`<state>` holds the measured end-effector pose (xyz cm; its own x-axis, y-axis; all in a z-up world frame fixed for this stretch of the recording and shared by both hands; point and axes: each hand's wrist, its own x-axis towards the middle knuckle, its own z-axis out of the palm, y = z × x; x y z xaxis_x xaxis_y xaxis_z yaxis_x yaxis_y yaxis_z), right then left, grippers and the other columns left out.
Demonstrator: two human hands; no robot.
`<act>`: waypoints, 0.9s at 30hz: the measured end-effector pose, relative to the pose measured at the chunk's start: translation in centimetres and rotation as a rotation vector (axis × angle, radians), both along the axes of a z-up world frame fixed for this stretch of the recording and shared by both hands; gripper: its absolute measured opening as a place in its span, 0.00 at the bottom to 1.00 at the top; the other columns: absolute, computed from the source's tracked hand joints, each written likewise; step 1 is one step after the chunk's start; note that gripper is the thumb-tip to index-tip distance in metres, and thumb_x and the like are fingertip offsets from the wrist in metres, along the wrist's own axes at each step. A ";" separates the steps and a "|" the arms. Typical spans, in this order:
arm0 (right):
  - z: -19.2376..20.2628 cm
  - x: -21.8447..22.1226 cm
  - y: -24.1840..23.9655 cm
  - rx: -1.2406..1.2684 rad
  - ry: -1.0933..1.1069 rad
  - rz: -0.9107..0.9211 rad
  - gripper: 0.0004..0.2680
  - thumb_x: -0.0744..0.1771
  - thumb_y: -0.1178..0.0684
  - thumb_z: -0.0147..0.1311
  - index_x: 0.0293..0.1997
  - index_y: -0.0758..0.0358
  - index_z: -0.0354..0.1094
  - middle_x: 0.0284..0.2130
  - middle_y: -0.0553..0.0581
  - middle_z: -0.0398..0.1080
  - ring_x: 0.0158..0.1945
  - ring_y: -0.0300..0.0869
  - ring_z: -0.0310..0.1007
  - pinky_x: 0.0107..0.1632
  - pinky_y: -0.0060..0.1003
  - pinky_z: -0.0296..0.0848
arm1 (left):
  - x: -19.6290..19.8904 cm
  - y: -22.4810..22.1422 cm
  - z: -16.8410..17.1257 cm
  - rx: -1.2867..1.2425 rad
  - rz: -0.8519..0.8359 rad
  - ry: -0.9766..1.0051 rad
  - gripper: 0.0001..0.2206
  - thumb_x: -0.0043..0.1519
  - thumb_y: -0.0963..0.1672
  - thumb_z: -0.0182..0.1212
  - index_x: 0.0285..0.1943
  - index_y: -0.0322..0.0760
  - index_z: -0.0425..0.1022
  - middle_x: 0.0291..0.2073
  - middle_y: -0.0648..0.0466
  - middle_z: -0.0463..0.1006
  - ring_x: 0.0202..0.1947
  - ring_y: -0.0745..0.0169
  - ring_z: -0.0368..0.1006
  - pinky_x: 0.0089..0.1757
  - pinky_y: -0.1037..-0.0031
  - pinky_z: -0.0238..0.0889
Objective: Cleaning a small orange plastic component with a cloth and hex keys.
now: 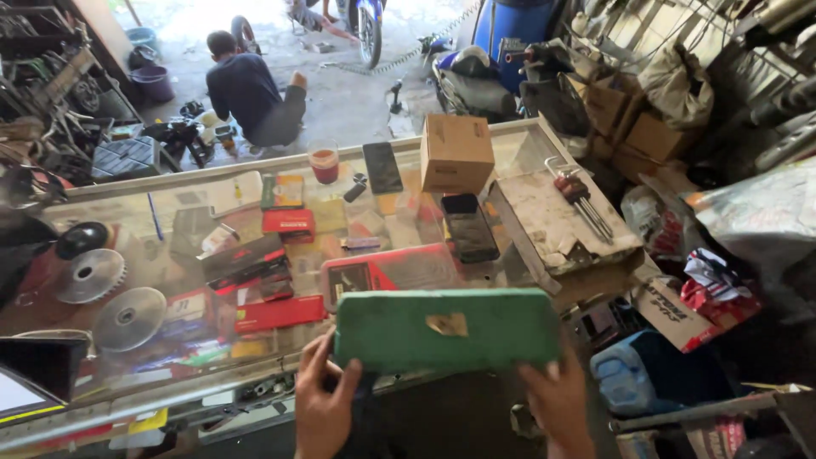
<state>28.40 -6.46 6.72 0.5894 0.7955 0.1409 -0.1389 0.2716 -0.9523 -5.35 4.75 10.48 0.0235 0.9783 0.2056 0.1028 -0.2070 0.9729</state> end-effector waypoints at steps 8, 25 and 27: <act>6.5 -3.5 11.3 -0.025 -0.225 0.120 0.28 0.63 0.63 0.63 0.72 0.70 0.57 0.57 0.58 0.70 0.57 0.42 0.72 0.59 0.37 0.71 | -1.5 5.9 2.8 -0.025 0.169 0.215 0.23 0.59 0.45 0.66 0.65 0.36 0.74 0.46 0.51 0.75 0.30 0.63 0.67 0.36 0.73 0.65; 6.6 -2.8 14.5 -0.295 -0.424 0.163 0.32 0.61 0.45 0.66 0.72 0.66 0.56 0.52 0.62 0.75 0.54 0.45 0.74 0.54 0.38 0.72 | -2.8 10.4 -1.1 0.066 0.188 0.236 0.23 0.64 0.49 0.65 0.64 0.30 0.74 0.53 0.43 0.77 0.53 0.54 0.72 0.53 0.66 0.63; 4.8 -3.3 12.3 -0.226 -0.516 0.004 0.28 0.64 0.47 0.65 0.69 0.68 0.59 0.52 0.62 0.74 0.53 0.44 0.72 0.53 0.38 0.71 | -3.3 7.5 0.0 0.022 0.241 0.194 0.22 0.65 0.49 0.63 0.63 0.31 0.73 0.50 0.46 0.76 0.45 0.58 0.70 0.47 0.69 0.63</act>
<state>25.15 5.80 11.49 0.4863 0.8412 0.2363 0.3596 0.0537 -0.9316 -8.62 12.23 10.46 -0.1679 0.9559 0.2409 0.3349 -0.1745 0.9260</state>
